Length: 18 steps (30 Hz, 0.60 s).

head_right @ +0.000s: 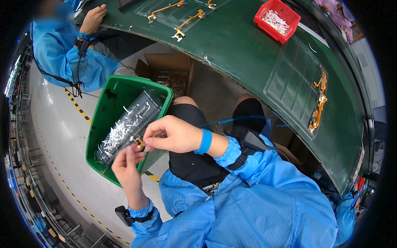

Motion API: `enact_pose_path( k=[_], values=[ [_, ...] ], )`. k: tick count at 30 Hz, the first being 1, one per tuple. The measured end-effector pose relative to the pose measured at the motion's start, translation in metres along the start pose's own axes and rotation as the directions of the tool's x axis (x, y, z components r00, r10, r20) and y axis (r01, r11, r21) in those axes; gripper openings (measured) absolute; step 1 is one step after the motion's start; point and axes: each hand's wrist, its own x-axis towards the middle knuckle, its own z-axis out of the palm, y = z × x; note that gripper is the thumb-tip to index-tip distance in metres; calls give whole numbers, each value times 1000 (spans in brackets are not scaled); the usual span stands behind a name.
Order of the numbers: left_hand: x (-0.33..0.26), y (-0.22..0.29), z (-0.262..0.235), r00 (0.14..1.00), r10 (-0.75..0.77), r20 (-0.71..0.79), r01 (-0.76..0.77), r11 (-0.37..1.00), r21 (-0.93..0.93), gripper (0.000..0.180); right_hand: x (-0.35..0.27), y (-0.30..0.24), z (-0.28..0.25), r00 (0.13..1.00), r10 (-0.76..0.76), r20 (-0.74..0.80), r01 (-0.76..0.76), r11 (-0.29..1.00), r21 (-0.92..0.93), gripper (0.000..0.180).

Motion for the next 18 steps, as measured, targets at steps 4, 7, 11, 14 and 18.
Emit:
enact_pose_path(
  k=[4, 7, 11, 14, 18],
  values=[
    [-9, 12, 20, 991, -39, 127, 54, 992, -117, 20, -3, -1, -2, 1000, 15, 5, -15, 997, -70, 14],
    [-10, 11, 22, 991, -15, 136, 30, 994, -107, 19, -5, -8, -1, 999, -54, 6, 54, 980, -191, 16],
    [-11, 6, 27, 969, 229, 97, -243, 956, 167, 16, -4, -20, 5, 1000, 2, 15, 4, 913, -409, 18],
    [-13, 6, 34, 916, 391, 88, -399, 866, 301, 16, -5, -20, 4, 1000, 3, -18, -11, 895, -447, 18],
    [-16, 16, 38, 900, 432, 63, -422, 823, 382, 15, -7, -19, 5, 1000, -17, -17, 9, 911, -413, 18]
  ],
)
